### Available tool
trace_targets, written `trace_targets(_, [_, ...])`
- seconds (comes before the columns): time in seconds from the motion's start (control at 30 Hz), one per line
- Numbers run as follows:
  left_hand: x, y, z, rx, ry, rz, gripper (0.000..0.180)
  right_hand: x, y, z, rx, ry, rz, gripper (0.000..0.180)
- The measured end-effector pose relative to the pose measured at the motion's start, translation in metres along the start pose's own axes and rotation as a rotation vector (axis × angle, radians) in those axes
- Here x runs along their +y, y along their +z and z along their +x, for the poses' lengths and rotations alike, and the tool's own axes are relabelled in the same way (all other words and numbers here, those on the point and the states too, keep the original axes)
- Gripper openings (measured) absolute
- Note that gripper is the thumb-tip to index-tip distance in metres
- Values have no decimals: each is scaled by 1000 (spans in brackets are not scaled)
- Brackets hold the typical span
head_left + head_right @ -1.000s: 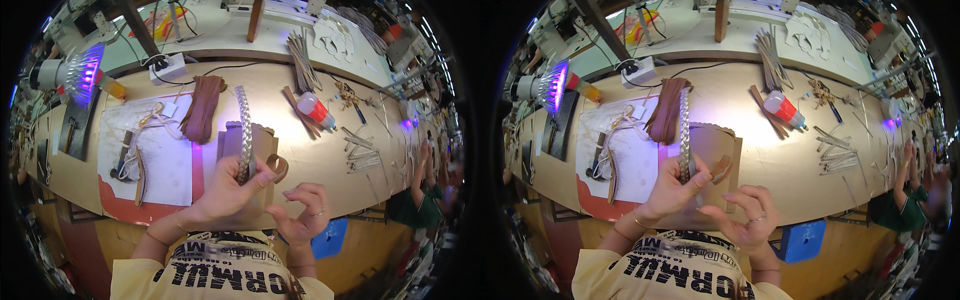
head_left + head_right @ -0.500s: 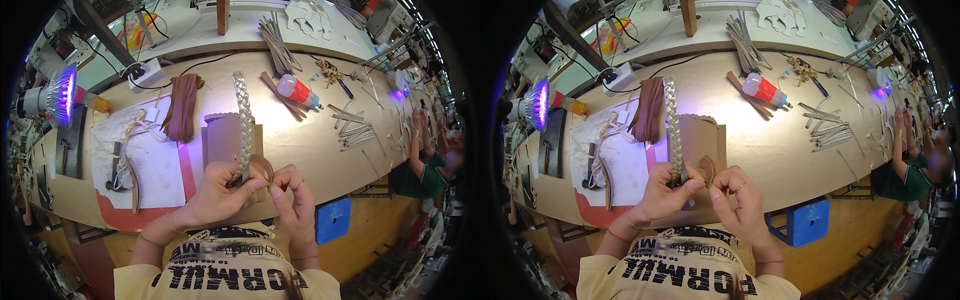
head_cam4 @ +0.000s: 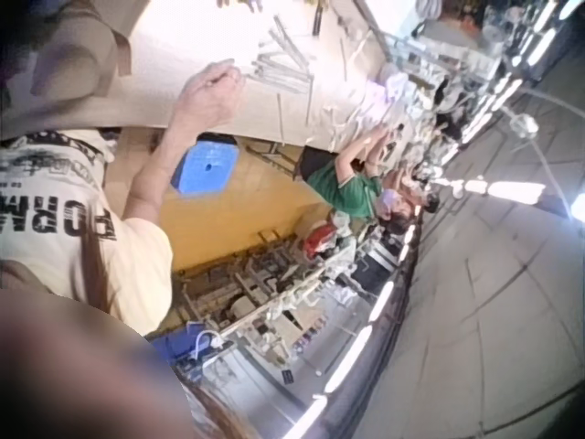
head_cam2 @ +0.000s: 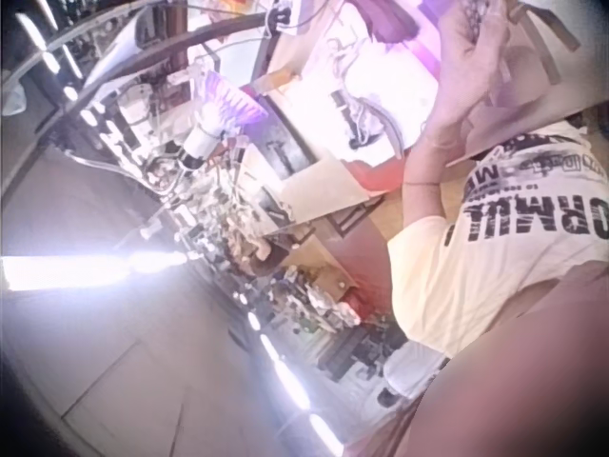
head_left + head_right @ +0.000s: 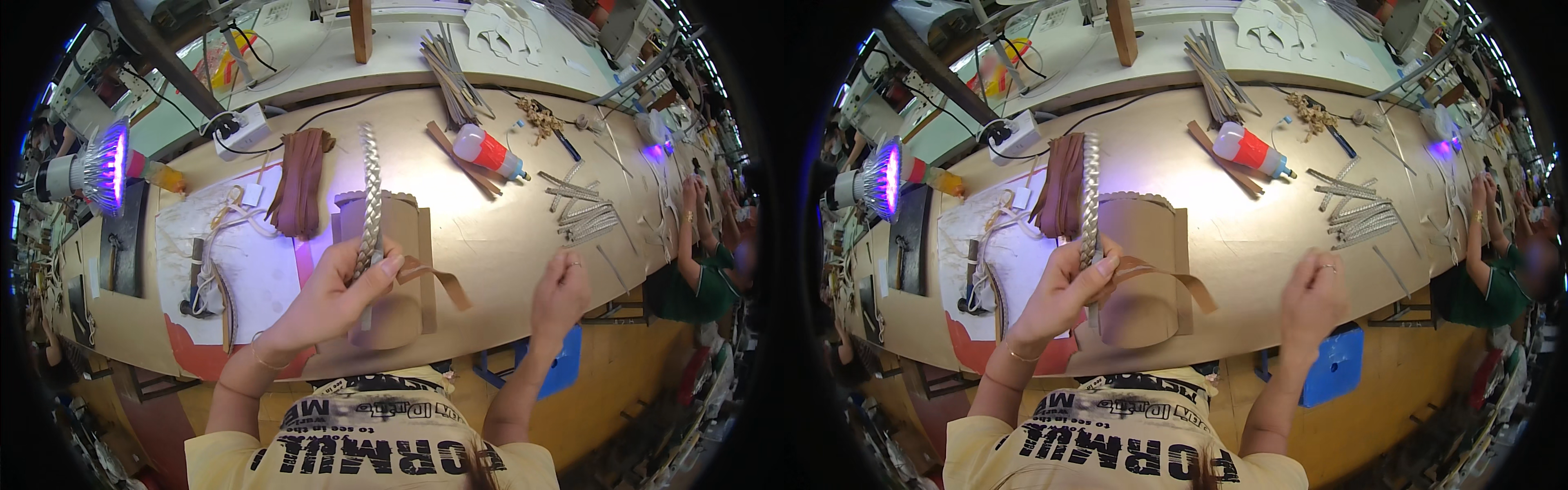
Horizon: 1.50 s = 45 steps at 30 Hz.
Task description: The person assembles decorative braided strips by wrapping them around a curved cardboard form, applying glue from a bottle, and pressing the braids into place. They handle multiple braided strips and cardboard pieces, arranging them on the workbench.
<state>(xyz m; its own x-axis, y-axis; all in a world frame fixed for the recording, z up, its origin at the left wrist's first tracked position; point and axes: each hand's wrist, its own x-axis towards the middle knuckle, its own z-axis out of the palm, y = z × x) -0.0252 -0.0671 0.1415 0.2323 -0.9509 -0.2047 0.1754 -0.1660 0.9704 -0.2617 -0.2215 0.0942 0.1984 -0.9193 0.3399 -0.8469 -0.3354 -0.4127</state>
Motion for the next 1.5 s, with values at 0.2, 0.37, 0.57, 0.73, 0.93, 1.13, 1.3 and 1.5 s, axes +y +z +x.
trace_targets(0.2, [3, 8, 33, -214, -187, -222, 33, -8, 4, -5, -112, -330, 512, 58])
trace_targets(0.37, [2, 21, 49, -392, -266, -340, 41, -41, 30, -12, -532, -242, 964, 52])
trace_targets(0.57, [-6, 1, 41, -193, -249, -344, 59, -2, 26, 35, -474, -110, 54, 49])
trace_targets(0.73, [-24, -14, 28, -117, -186, -204, 56, -19, 35, 30, -257, -410, -44, 66])
trace_targets(0.93, [-40, 6, 24, 124, 288, 239, 49, -85, 37, -6, -780, -284, 1043, 48])
trace_targets(1.13, [-44, -9, 27, -48, 284, -230, 49, -106, 30, -5, -428, -480, 912, 30])
trace_targets(1.3, [-46, -12, 31, 45, 388, -249, 68, -112, 17, 7, 58, -902, 151, 25])
trace_targets(1.5, [-40, -25, 32, 550, 623, 525, 69, -111, 24, 25, -134, -1278, -8, 28])
